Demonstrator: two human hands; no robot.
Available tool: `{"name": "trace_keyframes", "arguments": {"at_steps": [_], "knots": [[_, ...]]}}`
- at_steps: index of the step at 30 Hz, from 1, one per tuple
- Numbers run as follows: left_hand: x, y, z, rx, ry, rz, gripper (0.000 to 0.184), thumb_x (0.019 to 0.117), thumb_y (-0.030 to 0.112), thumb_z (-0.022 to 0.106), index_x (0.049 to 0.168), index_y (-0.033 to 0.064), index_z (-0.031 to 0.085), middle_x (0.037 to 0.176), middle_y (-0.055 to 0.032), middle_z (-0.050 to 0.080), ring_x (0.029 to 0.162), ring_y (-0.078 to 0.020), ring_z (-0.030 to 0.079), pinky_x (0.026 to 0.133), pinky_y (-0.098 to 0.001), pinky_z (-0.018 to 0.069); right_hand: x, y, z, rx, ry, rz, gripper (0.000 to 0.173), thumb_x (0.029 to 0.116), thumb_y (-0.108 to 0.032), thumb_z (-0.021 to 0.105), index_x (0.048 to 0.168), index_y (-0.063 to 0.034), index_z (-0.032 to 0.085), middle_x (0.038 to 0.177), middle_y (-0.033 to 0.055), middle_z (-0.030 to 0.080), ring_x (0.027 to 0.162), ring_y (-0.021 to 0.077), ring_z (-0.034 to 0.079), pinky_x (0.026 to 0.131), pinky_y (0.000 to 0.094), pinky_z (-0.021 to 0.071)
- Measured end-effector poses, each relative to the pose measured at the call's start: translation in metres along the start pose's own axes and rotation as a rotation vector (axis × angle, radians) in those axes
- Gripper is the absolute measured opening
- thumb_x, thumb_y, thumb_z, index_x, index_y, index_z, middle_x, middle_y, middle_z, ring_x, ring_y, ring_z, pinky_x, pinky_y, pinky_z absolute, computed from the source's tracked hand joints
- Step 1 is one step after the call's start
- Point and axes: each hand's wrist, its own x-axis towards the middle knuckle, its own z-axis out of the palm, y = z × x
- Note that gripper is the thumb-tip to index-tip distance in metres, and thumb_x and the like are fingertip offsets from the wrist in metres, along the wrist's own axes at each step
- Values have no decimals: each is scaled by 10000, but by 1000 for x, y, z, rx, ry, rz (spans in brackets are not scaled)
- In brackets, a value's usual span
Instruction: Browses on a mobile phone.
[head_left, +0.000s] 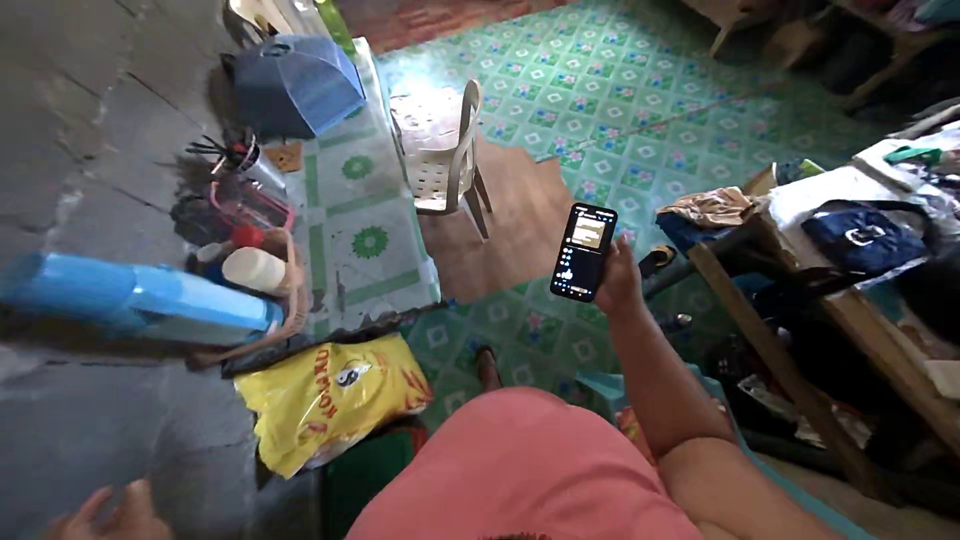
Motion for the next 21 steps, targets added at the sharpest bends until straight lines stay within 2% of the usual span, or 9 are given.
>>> {"name": "trace_keyframes", "arguments": {"at_steps": [2, 5, 7, 9, 12, 15, 17, 21], "knots": [[40, 37, 42, -117, -97, 27, 530, 1049, 285, 545, 1410, -101, 503, 1499, -331, 432, 1417, -347, 449, 1159, -370, 395, 36, -3, 6, 19, 29, -16, 624, 1063, -573, 156, 1370, -171, 521, 1172, 71, 704, 1043, 210, 698, 872, 447, 599], [91, 102, 127, -252, -222, 89, 518, 1051, 272, 540, 1419, -88, 488, 1441, -307, 502, 1324, -349, 528, 1119, -436, 433, 79, -11, 15, 49, 52, -50, 634, 1062, -576, 136, 1371, -175, 518, 1185, 70, 702, 1061, 212, 695, 882, 450, 597], [113, 163, 184, -300, -330, 218, 505, 1047, 271, 557, 1404, -82, 505, 1409, -324, 520, 1281, -400, 550, 1097, -510, 443, 103, -21, 22, 36, 96, -79, 646, 1060, -585, 144, 1380, -166, 517, 1187, 72, 699, 1054, 209, 694, 875, 445, 597], [123, 223, 234, -274, -476, 432, 465, 1047, 250, 565, 1379, -73, 533, 1387, -324, 537, 1213, -408, 601, 1046, -527, 489, 122, -31, 25, 16, 134, -110, 655, 1062, -581, 125, 1375, -156, 513, 1178, 68, 701, 1042, 202, 697, 867, 435, 600], [122, 315, 295, -239, -686, 714, 439, 1032, 263, 574, 1354, -35, 583, 1457, -272, 512, 1230, -355, 609, 1020, -477, 521, 152, -43, 16, 20, 156, -168, 653, 1067, -574, 111, 1385, -170, 514, 1189, 58, 699, 1052, 194, 695, 870, 431, 599], [107, 388, 356, -306, -798, 934, 418, 1007, 291, 604, 1282, -22, 642, 1450, -258, 523, 1223, -331, 614, 1007, -451, 532, 184, -62, 0, 13, 253, -172, 675, 1066, -571, 102, 1386, -145, 517, 1174, 78, 702, 1038, 209, 697, 867, 442, 597], [91, 427, 392, -321, -858, 1025, 408, 998, 299, 617, 1270, -3, 661, 1434, -251, 538, 1231, -327, 611, 1017, -450, 530, 208, -76, -18, 9, 299, -158, 694, 1058, -590, 113, 1398, -134, 511, 1177, 96, 699, 1035, 224, 697, 866, 452, 596], [61, 481, 464, -335, -939, 1131, 441, 991, 368, 621, 1245, 13, 687, 1405, -253, 566, 1262, -354, 592, 1054, -480, 499, 259, -111, -59, -3, 297, -142, 697, 1038, -646, 151, 1381, -171, 531, 1164, 66, 704, 1013, 198, 700, 836, 428, 603]]}}
